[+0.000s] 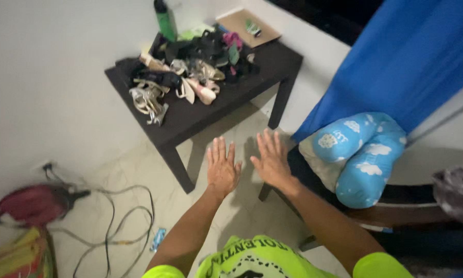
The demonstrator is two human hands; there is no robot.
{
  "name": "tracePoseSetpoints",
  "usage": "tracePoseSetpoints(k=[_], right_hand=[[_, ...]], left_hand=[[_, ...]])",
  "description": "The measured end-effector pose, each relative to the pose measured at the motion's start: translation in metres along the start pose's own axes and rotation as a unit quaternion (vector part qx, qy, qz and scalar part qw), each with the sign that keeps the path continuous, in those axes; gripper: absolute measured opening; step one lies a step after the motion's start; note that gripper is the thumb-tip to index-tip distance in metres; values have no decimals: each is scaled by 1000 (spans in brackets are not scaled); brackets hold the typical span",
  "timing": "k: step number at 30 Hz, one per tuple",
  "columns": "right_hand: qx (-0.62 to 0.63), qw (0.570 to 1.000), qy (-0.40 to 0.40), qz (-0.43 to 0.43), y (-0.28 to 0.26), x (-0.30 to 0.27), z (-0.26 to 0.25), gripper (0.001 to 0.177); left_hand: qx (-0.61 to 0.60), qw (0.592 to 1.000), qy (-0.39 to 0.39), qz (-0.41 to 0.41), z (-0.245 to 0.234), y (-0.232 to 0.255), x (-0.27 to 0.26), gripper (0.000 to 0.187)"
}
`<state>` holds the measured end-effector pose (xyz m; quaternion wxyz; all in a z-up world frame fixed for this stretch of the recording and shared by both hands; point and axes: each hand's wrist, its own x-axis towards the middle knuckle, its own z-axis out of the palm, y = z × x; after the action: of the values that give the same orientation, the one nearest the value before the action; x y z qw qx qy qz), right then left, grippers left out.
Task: The person walks to a table piled with various shoes and begins sorting them. They pick up individual shoes and pairs, including sandals, high heels, and boots, inspecting them and placing them back on the table in a more organized manner.
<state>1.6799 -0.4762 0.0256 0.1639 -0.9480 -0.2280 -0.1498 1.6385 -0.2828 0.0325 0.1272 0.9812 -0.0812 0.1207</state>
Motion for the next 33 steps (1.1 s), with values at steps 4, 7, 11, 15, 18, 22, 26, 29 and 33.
tracePoseSetpoints(k=[4, 7, 11, 15, 18, 22, 26, 29, 33], right_hand=[[16, 1000, -20, 0, 30, 25, 10, 80], [28, 998, -49, -4, 40, 55, 22, 78], [25, 993, -117, 24, 45, 93, 43, 81], [17, 996, -92, 16, 60, 141, 72, 80], [31, 992, -114, 36, 70, 186, 93, 82], [57, 997, 39, -35, 80, 235, 119, 79], [67, 995, 72, -23, 83, 265, 138, 79], [85, 996, -1, 12, 83, 283, 146, 79], [98, 993, -57, 44, 88, 313, 152, 83]], left_hand=[[17, 998, -54, -34, 16, 2, 24, 70], [34, 998, -44, -39, 25, -11, 52, 70], [16, 998, -37, -52, 40, -32, 90, 71], [7, 999, 9, -30, 59, -66, 133, 70], [26, 999, 45, 0, 67, -91, 174, 74], [-2, 999, 39, 13, 67, -127, 222, 70], [4, 1000, -10, 15, 65, -153, 264, 71], [3, 1000, -25, 16, 69, -168, 279, 72], [-1, 999, -54, -6, 75, -181, 299, 78]])
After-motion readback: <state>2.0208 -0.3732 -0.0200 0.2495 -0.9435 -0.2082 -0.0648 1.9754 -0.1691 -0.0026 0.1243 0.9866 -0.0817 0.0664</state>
